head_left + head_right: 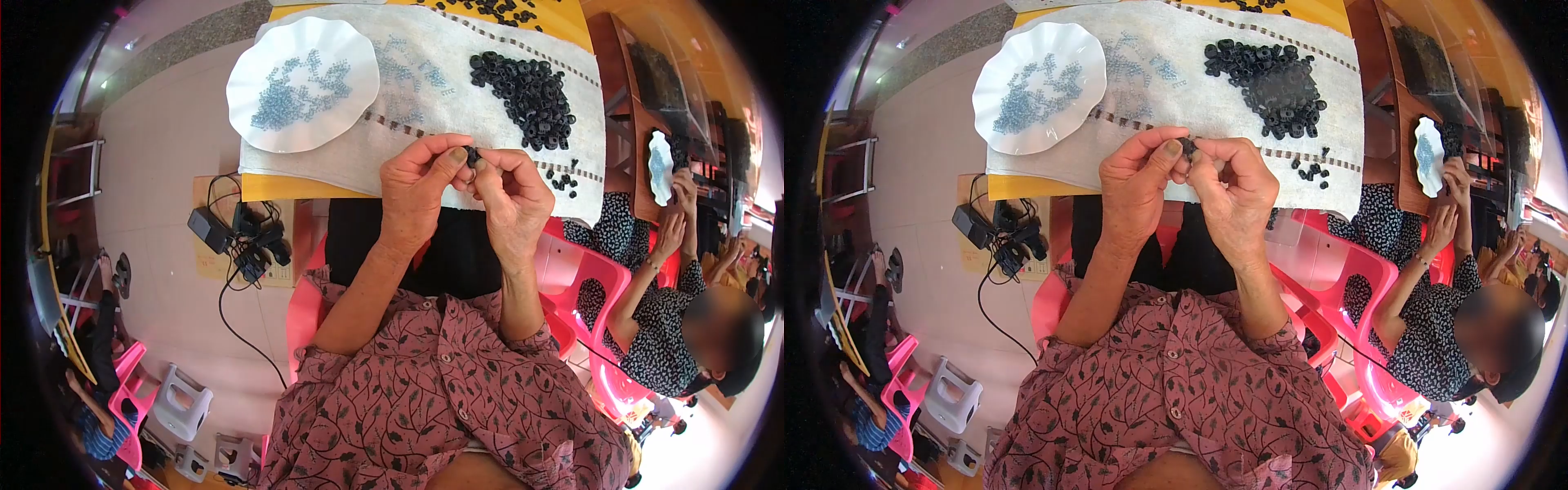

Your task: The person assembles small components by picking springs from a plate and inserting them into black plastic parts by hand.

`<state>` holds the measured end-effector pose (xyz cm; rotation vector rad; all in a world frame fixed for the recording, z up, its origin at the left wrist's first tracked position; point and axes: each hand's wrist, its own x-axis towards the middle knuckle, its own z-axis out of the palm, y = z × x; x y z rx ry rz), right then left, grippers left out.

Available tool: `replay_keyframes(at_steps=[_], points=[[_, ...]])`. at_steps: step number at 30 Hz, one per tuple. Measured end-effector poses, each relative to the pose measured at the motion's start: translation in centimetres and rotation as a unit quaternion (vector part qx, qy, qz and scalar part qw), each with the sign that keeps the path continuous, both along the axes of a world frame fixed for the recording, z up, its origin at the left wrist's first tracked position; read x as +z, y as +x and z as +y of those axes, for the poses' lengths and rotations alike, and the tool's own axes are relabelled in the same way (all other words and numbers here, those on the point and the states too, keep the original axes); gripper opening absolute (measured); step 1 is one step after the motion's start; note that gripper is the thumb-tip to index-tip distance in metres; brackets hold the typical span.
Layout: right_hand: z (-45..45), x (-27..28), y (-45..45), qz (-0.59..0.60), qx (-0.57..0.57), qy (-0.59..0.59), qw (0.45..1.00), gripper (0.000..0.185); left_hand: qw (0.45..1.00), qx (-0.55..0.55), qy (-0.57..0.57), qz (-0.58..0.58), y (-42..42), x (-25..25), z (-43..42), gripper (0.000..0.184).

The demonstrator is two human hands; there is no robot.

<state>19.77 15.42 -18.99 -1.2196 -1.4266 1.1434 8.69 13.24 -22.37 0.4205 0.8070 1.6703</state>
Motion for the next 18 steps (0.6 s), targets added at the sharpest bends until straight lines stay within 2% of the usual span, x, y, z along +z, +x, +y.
replay_keyframes(at_steps=[7, 13, 18], points=[[0.2, 0.1, 0.4, -0.009, 0.015, 0.014, 1.0, 0.008, 0.996, 0.003, 0.009, 0.088, -0.1, 0.1, 0.0, 0.014], [0.2, 1.4, 0.7, -0.021, 0.028, -0.05, 0.998, 0.007, 0.981, -0.011, 0.041, 0.192, -0.4, 0.0, 0.0, 0.014], [0.7, 2.1, 0.9, 0.022, 0.073, -0.117, 0.99, 0.008, 0.987, -0.016, 0.036, 0.159, -0.6, -0.2, 0.0, 0.014]])
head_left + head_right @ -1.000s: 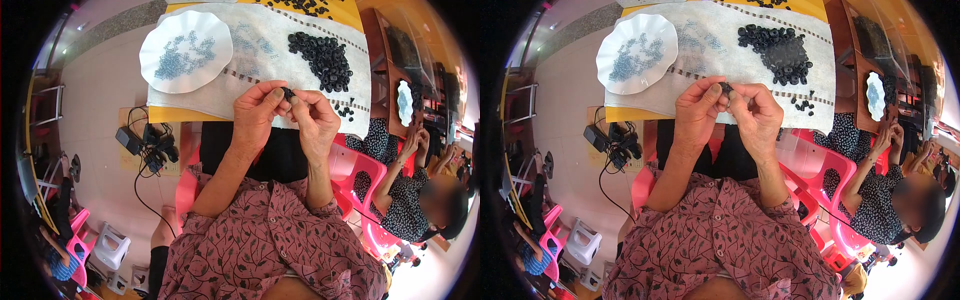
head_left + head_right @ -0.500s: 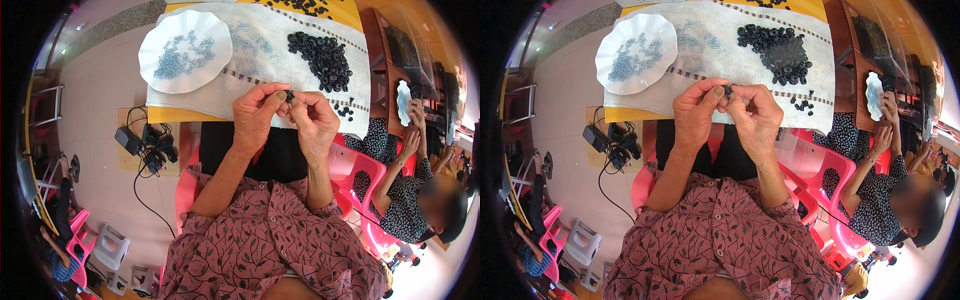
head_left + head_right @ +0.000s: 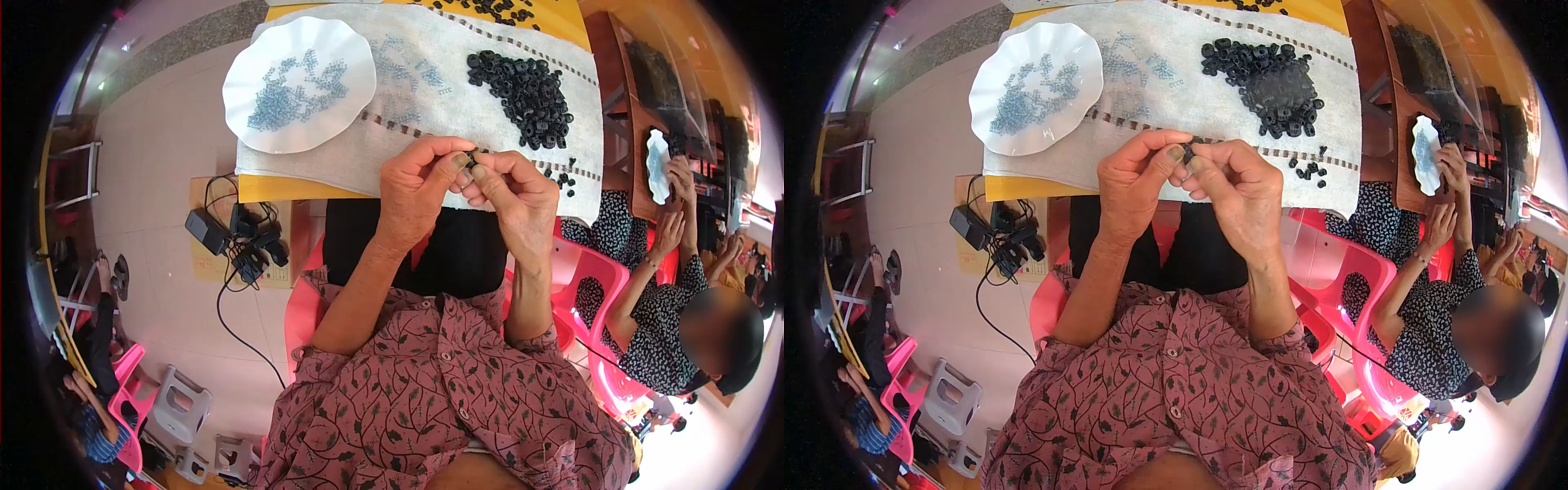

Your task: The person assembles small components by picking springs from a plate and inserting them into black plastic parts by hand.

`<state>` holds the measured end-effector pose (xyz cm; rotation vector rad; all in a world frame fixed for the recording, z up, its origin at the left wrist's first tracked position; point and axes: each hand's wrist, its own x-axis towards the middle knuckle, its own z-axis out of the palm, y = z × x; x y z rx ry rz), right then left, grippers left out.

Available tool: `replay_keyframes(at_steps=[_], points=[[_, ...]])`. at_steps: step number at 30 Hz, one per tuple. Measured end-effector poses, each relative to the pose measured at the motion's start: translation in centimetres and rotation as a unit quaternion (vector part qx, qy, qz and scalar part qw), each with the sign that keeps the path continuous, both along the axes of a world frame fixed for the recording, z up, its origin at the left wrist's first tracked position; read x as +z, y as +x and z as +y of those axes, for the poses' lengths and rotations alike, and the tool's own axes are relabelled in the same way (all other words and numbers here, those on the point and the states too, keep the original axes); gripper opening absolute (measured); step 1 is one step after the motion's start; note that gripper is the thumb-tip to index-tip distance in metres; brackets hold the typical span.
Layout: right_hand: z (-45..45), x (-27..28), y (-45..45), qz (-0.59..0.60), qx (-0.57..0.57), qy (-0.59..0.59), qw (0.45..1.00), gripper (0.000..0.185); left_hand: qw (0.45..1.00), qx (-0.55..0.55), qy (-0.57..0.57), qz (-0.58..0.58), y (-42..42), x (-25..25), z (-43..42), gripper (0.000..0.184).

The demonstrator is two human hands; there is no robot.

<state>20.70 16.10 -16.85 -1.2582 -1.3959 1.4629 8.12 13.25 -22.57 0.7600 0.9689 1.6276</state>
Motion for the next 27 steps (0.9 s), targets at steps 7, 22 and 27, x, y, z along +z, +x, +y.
replay_keyframes(at_steps=[7, 22, 27], points=[[1.7, -1.2, 2.2, 0.009, 0.074, -0.027, 0.997, 0.012, 0.998, -0.042, -0.019, -0.04, -0.4, 0.1, -0.1, 0.015], [2.2, -2.3, 2.9, 0.093, 0.095, -0.031, 0.991, 0.006, 0.994, -0.073, -0.02, -0.077, 0.0, -0.4, -0.2, 0.014], [1.9, -2.2, 2.7, 0.083, 0.073, -0.038, 0.993, 0.004, 0.996, -0.06, -0.007, -0.069, 0.6, -0.3, -0.3, 0.015]])
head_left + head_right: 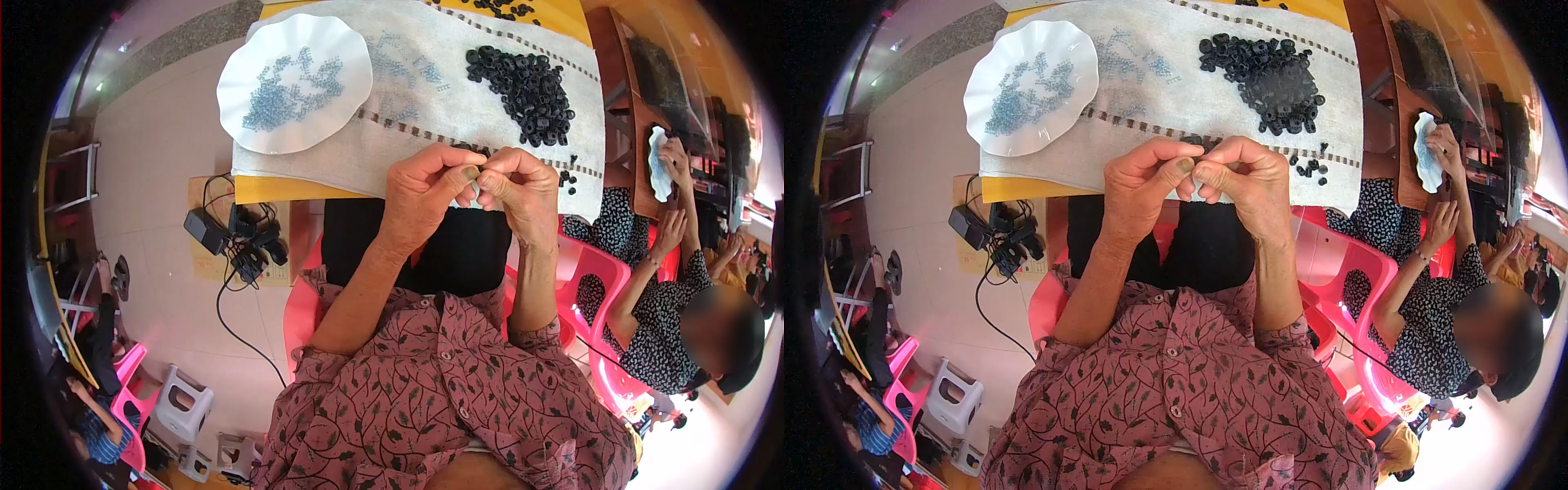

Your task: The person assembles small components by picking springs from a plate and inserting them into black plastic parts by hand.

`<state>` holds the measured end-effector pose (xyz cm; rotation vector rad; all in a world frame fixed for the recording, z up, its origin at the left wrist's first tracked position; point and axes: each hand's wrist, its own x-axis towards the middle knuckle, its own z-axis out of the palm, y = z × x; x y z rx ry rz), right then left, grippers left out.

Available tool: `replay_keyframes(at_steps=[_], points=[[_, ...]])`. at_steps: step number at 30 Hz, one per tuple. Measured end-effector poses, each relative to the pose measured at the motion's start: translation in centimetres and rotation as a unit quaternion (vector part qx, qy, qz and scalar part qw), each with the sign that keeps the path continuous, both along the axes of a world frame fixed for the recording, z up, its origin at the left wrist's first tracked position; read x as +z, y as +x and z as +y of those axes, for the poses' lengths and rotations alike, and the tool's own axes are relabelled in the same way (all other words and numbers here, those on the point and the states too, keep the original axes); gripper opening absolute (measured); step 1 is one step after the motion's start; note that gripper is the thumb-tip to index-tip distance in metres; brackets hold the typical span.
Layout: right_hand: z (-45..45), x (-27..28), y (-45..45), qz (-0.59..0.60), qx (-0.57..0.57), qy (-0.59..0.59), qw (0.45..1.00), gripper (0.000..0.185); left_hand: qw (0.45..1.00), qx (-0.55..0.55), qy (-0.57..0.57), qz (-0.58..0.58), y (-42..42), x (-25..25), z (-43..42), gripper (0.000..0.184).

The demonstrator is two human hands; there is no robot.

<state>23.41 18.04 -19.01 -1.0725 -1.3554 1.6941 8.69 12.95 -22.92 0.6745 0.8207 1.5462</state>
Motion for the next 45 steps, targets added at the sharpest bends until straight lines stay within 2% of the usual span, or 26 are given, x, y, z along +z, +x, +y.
replay_keyframes(at_steps=[5, 8, 10, 12, 14, 15, 17, 18, 20, 21, 22, 24, 25, 26, 28, 29, 34, 36, 38, 41, 45], points=[[-0.2, -0.2, -0.3, 0.003, -0.021, 0.004, 1.0, 0.007, 1.0, 0.002, -0.011, -0.02, 0.1, 0.3, 0.0, 0.014], [-0.3, 0.2, -1.1, 0.026, -0.031, 0.005, 0.999, 0.015, 0.997, 0.057, -0.048, 0.022, -0.9, 1.5, -0.2, 0.015], [-0.1, -0.3, -0.8, 0.018, -0.096, 0.014, 0.995, 0.016, 0.985, 0.134, -0.076, 0.073, -1.8, 1.9, -0.2, 0.017], [-0.2, -0.4, -0.4, -0.016, -0.121, 0.038, 0.992, 0.014, 0.981, 0.161, -0.078, 0.08, -2.7, 1.9, -0.3, 0.017], [-0.4, -0.9, 0.3, -0.097, -0.173, 0.077, 0.977, 0.012, 0.965, 0.21, -0.069, 0.143, -3.3, 2.0, -0.3, 0.013], [-0.5, -1.5, 0.7, -0.096, -0.174, 0.078, 0.977, 0.012, 0.965, 0.21, -0.067, 0.144, -3.4, 1.8, -0.2, 0.013], [-0.7, -2.2, 1.1, -0.173, -0.171, 0.177, 0.954, 0.011, 0.929, 0.2, -0.023, 0.311, -3.3, 1.1, -0.2, 0.015], [-0.8, -2.4, 1.3, -0.172, -0.173, 0.177, 0.953, 0.011, 0.929, 0.199, -0.022, 0.311, -3.1, 0.8, -0.1, 0.015], [-1.1, -2.0, 0.7, -0.233, -0.154, 0.278, 0.919, 0.013, 0.888, 0.201, 0.047, 0.41, -2.0, 0.6, 0.3, 0.015], [-1.3, -1.7, 0.4, -0.247, -0.149, 0.291, 0.912, 0.017, 0.872, 0.207, 0.053, 0.441, -1.4, 0.2, 0.5, 0.017], [-1.3, -1.7, 0.1, -0.245, -0.151, 0.292, 0.912, 0.017, 0.871, 0.207, 0.055, 0.443, -1.0, -0.1, 0.7, 0.017], [-1.2, -1.8, -0.5, -0.279, -0.145, 0.37, 0.874, 0.021, 0.811, 0.238, 0.108, 0.523, -0.3, -0.3, 1.3, 0.018], [-1.0, -2.1, -0.7, -0.3, -0.138, 0.391, 0.859, 0.029, 0.811, 0.242, 0.101, 0.523, 0.1, -0.4, 1.4, 0.02], [-0.9, -2.2, -0.8, -0.299, -0.141, 0.393, 0.858, 0.029, 0.81, 0.242, 0.105, 0.524, 0.5, -0.4, 1.6, 0.02], [-0.9, -2.2, -1.2, -0.367, -0.115, 0.447, 0.808, 0.035, 0.782, 0.252, 0.104, 0.56, 1.1, -0.6, 1.8, 0.019], [-0.9, -2.0, -1.4, -0.381, -0.106, 0.451, 0.8, 0.037, 0.781, 0.253, 0.108, 0.56, 1.2, -0.8, 2.0, 0.019], [-0.9, -2.6, -1.2, -0.366, -0.101, 0.434, 0.817, 0.032, 0.752, 0.25, 0.142, 0.594, 1.7, -1.4, 2.3, 0.023], [-0.9, -2.9, -1.1, -0.351, -0.102, 0.435, 0.823, 0.029, 0.764, 0.237, 0.149, 0.581, 2.1, -1.6, 2.4, 0.024], [-1.0, -3.1, -1.2, -0.278, -0.113, 0.339, 0.891, 0.024, 0.777, 0.224, 0.156, 0.568, 2.3, -1.6, 2.5, 0.025], [-1.0, -2.5, -1.4, -0.246, -0.144, 0.321, 0.903, 0.018, 0.782, 0.207, 0.16, 0.566, 2.2, -1.3, 2.5, 0.025], [-0.6, -2.9, -0.3, -0.245, -0.159, 0.32, 0.901, 0.014, 0.76, 0.185, 0.163, 0.601, 2.4, -0.8, 2.3, 0.024]])
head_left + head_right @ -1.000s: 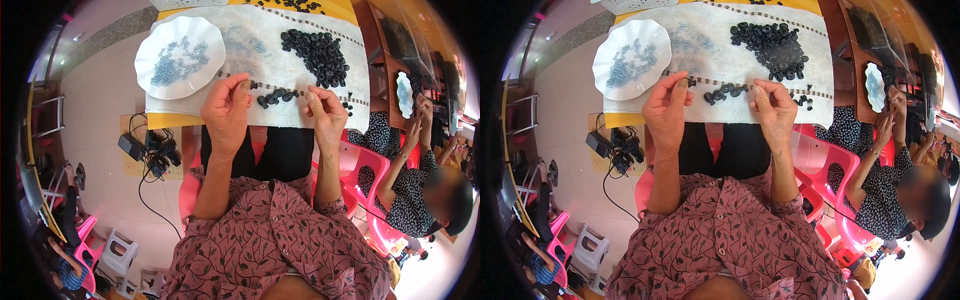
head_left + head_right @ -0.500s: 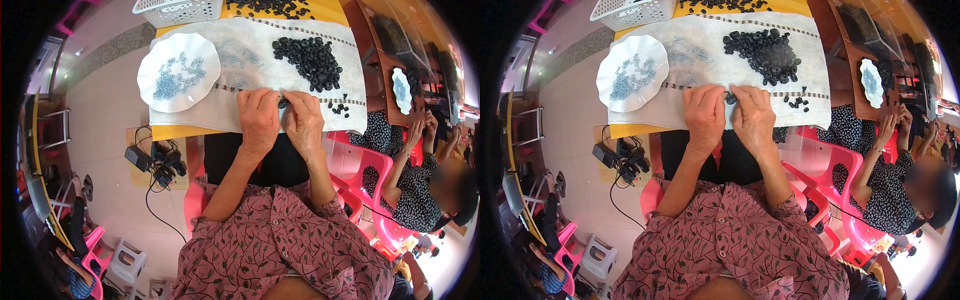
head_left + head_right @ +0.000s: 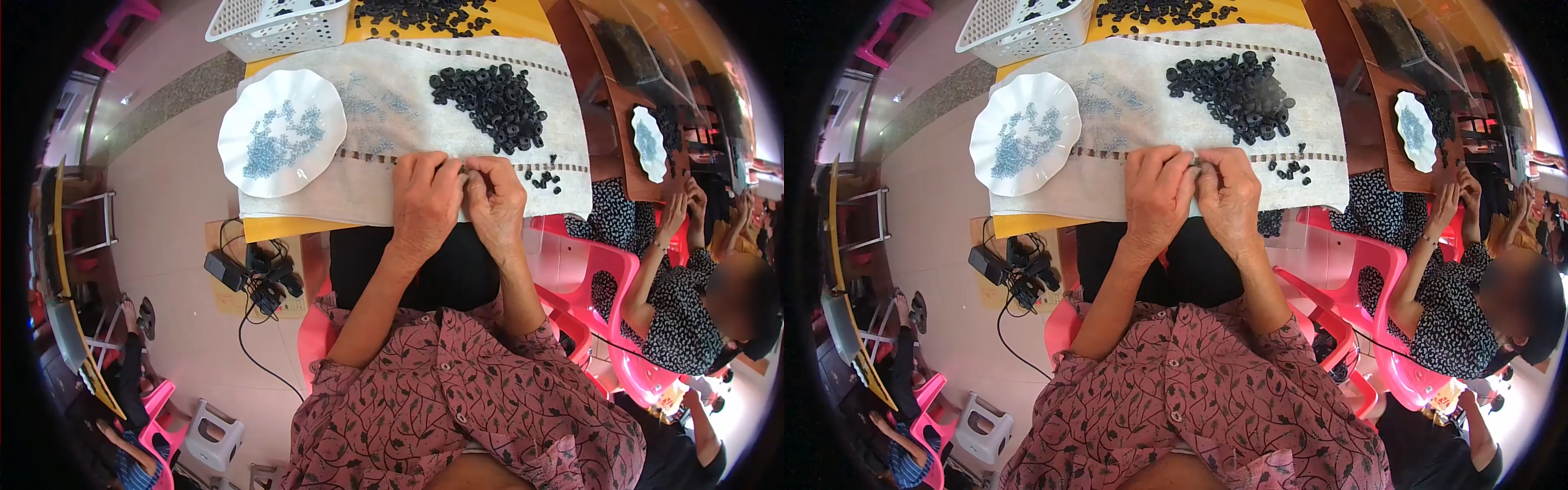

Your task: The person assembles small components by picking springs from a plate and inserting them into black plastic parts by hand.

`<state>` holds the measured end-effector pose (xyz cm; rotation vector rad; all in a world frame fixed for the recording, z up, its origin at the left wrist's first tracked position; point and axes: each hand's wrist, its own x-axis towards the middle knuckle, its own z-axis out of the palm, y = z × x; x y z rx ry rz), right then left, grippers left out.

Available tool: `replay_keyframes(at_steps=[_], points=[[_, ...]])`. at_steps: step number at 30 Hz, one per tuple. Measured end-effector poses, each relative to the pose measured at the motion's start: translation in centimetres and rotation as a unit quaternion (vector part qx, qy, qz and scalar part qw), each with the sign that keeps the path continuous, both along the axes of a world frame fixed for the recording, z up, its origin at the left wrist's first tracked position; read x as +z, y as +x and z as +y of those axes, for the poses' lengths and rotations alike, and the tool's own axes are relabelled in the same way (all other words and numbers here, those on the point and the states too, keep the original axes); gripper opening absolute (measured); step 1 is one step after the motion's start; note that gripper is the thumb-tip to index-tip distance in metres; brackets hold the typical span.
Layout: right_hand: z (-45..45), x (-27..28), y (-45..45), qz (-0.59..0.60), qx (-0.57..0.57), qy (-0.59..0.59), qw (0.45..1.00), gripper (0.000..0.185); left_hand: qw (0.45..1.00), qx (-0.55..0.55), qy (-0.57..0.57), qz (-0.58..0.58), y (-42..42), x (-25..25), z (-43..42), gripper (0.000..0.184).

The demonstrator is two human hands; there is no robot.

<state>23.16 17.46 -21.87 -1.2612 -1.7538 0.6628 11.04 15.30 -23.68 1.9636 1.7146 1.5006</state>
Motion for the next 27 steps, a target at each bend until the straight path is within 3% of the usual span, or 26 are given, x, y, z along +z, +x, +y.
replay_keyframes(at_steps=[4, 6, 10, 11, 14, 18, 21, 24, 27], points=[[1.4, 0.0, 1.2, -0.066, -0.056, 0.076, 0.993, 0.012, 1.0, -0.002, -0.005, 0.021, 0.2, -0.2, 0.0, 0.027], [1.9, 0.5, 1.4, -0.201, -0.13, 0.128, 0.962, 0.013, 1.0, -0.001, -0.004, 0.022, 0.2, -0.2, 0.0, 0.027], [2.5, 1.0, 0.9, -0.274, -0.138, 0.094, 0.947, 0.014, 1.0, 0.005, -0.002, 0.021, 0.3, -0.1, 0.1, 0.025], [3.0, 0.6, 0.7, -0.273, -0.138, 0.094, 0.947, 0.014, 1.0, 0.004, -0.002, 0.021, 0.3, -0.1, 0.1, 0.025], [4.3, -0.2, 0.2, -0.102, -0.029, 0.113, 0.988, 0.016, 1.0, 0.01, -0.004, 0.024, 0.4, -0.1, 0.1, 0.024], [5.2, -0.4, 1.3, -0.013, -0.076, 0.145, 0.986, 0.014, 1.0, 0.011, -0.012, 0.008, 0.2, 0.0, 0.0, 0.024], [4.8, 0.3, 2.6, -0.067, -0.145, 0.136, 0.978, 0.013, 1.0, 0.014, -0.014, 0.003, 0.2, 0.0, 0.2, 0.025], [4.0, 0.5, 3.1, -0.158, -0.163, 0.1, 0.969, 0.012, 1.0, 0.013, -0.009, -0.008, 0.3, -0.4, 0.2, 0.027], [3.5, 0.3, 2.5, -0.168, -0.146, 0.081, 0.972, 0.013, 1.0, 0.014, 0.0, -0.027, 0.3, -0.4, 0.4, 0.028]])
